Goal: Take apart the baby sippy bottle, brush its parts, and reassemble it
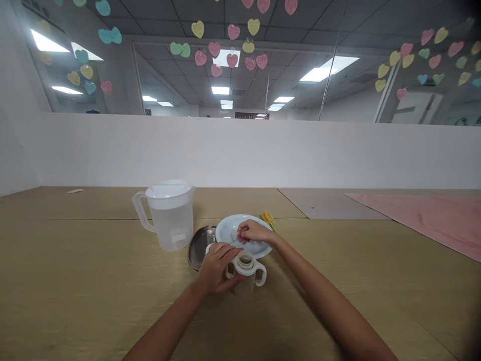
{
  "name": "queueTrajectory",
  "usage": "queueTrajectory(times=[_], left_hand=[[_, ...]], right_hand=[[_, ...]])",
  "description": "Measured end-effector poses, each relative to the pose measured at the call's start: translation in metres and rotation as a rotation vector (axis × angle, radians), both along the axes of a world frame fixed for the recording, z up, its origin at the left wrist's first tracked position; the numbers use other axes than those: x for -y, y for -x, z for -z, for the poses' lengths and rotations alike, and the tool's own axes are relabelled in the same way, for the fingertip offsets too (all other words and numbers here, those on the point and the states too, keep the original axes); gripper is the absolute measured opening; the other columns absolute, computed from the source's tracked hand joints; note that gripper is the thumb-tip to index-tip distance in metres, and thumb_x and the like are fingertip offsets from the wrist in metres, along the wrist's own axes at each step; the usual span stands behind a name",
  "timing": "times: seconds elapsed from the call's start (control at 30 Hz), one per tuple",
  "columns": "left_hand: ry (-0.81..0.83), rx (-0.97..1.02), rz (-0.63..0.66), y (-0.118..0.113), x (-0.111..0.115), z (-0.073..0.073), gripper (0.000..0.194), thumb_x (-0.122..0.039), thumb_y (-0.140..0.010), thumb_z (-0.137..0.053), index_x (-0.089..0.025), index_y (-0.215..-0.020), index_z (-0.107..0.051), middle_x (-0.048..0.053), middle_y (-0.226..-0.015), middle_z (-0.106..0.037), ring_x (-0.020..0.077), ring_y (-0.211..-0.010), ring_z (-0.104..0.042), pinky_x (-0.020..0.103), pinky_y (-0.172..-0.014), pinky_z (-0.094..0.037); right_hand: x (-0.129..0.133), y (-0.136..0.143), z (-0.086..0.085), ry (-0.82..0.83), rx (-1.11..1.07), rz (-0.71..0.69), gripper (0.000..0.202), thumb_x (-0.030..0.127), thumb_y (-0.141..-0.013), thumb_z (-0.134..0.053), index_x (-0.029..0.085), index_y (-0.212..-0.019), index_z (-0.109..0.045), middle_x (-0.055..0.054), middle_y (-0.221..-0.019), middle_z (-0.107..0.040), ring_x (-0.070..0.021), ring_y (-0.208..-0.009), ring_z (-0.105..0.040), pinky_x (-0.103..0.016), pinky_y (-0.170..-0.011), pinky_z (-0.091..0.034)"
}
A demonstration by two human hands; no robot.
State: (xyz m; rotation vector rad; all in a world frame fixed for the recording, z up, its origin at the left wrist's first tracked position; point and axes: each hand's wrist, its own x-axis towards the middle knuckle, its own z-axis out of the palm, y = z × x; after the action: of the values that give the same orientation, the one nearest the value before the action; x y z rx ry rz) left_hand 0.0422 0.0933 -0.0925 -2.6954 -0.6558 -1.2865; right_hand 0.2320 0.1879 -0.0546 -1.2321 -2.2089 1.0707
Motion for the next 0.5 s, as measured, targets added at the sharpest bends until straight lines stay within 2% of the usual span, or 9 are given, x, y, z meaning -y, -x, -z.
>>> queueTrajectory(times=[0.13, 0.3, 0.4, 0.5], left_hand=[[0.003, 0.0, 0.001, 0.0, -0.001, 0.001, 0.048, -0.05, -0.086, -0.043, -0.014, -0.116, -0.05, 0.012, -0.099, -0.061, 0.0262, -0.092, -0.054, 0.04, -0.079, -0.042], [0.01, -0.021, -0.005, 0.001, -0.002, 0.002, 0.048, -0.05, -0.085, -0.046, -0.015, -0.118, -0.05, 0.012, -0.1, -0.061, 0.0255, -0.092, -0.054, 0.04, -0.082, -0.041], [0.006, -0.028, -0.012, 0.001, -0.002, 0.0, 0.048, -0.049, -0.085, -0.047, -0.015, -0.117, -0.051, 0.012, -0.1, -0.062, 0.0251, -0.092, -0.054, 0.04, -0.082, -0.042], [-0.045, -0.01, -0.019, 0.0, -0.004, 0.001, 0.048, -0.051, -0.084, -0.048, -0.014, -0.115, -0.052, 0.012, -0.099, -0.062, 0.025, -0.091, -0.055, 0.04, -0.082, -0.042]], right_hand=[[0.004, -0.005, -0.016, 0.123, -0.122, -0.043, 0.014, 0.019, -0.076, -0.052, 0.011, -0.083, -0.061, -0.004, -0.071, -0.064, -0.0117, -0.062, -0.06, -0.02, -0.058, -0.048], [0.027, -0.009, -0.056, 0.145, -0.359, -0.06, 0.027, 0.033, -0.081, -0.06, 0.01, -0.094, -0.062, -0.006, -0.078, -0.064, -0.0106, -0.064, -0.059, -0.02, -0.062, -0.049], [0.049, -0.006, -0.079, 0.149, -0.464, -0.146, 0.031, 0.037, -0.081, -0.062, 0.011, -0.098, -0.061, -0.006, -0.078, -0.064, -0.0106, -0.062, -0.058, -0.021, -0.061, -0.048], [0.068, 0.0, -0.09, 0.177, -0.435, -0.318, 0.031, 0.038, -0.082, -0.063, 0.011, -0.098, -0.061, -0.006, -0.078, -0.064, -0.0119, -0.061, -0.06, -0.024, -0.062, -0.049]])
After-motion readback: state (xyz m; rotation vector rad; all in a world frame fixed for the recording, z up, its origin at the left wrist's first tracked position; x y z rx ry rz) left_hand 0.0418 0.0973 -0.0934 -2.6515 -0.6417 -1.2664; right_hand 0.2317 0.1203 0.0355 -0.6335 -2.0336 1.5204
